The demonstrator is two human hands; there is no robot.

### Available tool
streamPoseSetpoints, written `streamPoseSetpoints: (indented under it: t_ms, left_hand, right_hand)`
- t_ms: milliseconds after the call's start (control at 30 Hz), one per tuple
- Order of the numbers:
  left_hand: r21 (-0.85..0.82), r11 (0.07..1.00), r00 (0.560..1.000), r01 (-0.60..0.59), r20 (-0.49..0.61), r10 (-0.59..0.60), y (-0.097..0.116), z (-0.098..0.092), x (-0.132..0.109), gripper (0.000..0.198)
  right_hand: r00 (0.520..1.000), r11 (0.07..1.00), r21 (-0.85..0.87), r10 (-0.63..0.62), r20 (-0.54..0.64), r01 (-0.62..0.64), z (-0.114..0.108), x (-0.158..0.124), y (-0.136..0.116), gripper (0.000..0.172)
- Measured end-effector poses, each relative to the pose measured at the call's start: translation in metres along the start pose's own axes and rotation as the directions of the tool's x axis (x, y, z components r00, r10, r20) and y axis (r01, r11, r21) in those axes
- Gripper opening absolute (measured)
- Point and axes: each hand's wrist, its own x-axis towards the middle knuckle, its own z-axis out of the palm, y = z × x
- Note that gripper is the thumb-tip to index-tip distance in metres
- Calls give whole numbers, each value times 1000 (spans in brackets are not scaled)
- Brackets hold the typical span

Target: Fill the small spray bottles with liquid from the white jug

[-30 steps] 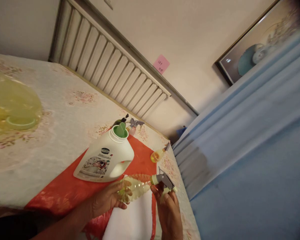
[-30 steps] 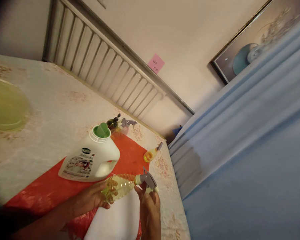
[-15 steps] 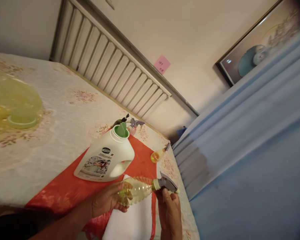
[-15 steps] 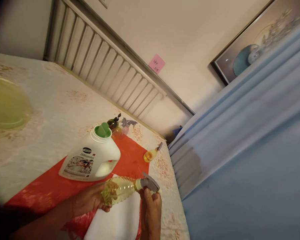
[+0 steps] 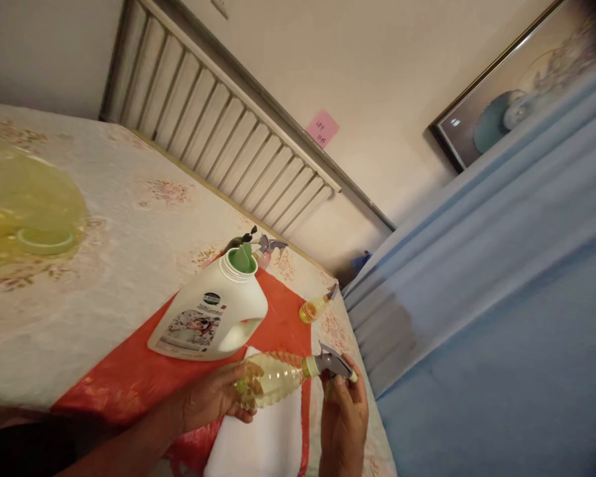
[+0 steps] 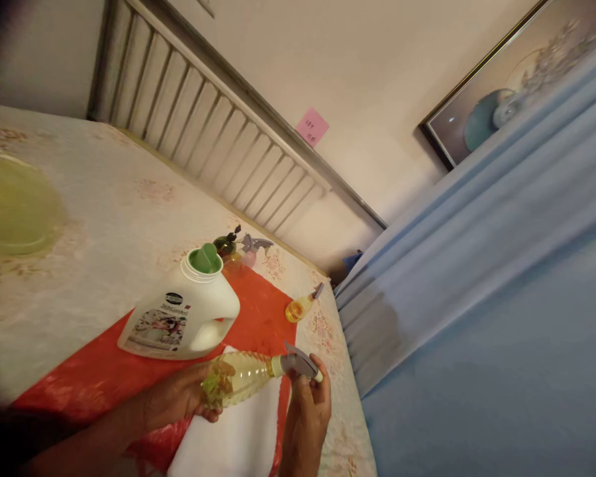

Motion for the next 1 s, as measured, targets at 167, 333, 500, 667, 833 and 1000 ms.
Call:
streamPoseSetpoints:
  t_ms: [167, 333, 500, 667, 833, 1000]
  left_hand:
    - [13, 1000, 1000, -1, -27, 1, 1, 0, 0, 43]
    - [5, 1000, 999, 2, -44, -2, 0, 1, -1, 41]
    - [37, 999, 999, 8, -31, -7, 0, 0, 0, 42]
    - [49, 999, 999, 10, -39, -8, 2, 1, 0, 40]
    - [62, 998, 999, 3, -47, 0, 2, 1, 1, 40]
    - [83, 997, 999, -7, -45, 11, 2, -1, 2, 36]
  right_hand:
    - [1000, 994, -105, 1, -3, -1, -8, 4, -2, 40]
    - [1000, 928, -373, -20, 1, 19, -21, 11, -8, 41]
    - [995, 801, -590, -77, 62, 99, -30, 17, -13, 40]
    - [969, 653, -716, -172, 180, 249, -34, 20, -12, 35]
    - [904, 465, -777, -263, 337, 425, -35, 22, -12, 30]
    - [773, 205, -785, -436, 460, 584, -34, 22, -15, 25]
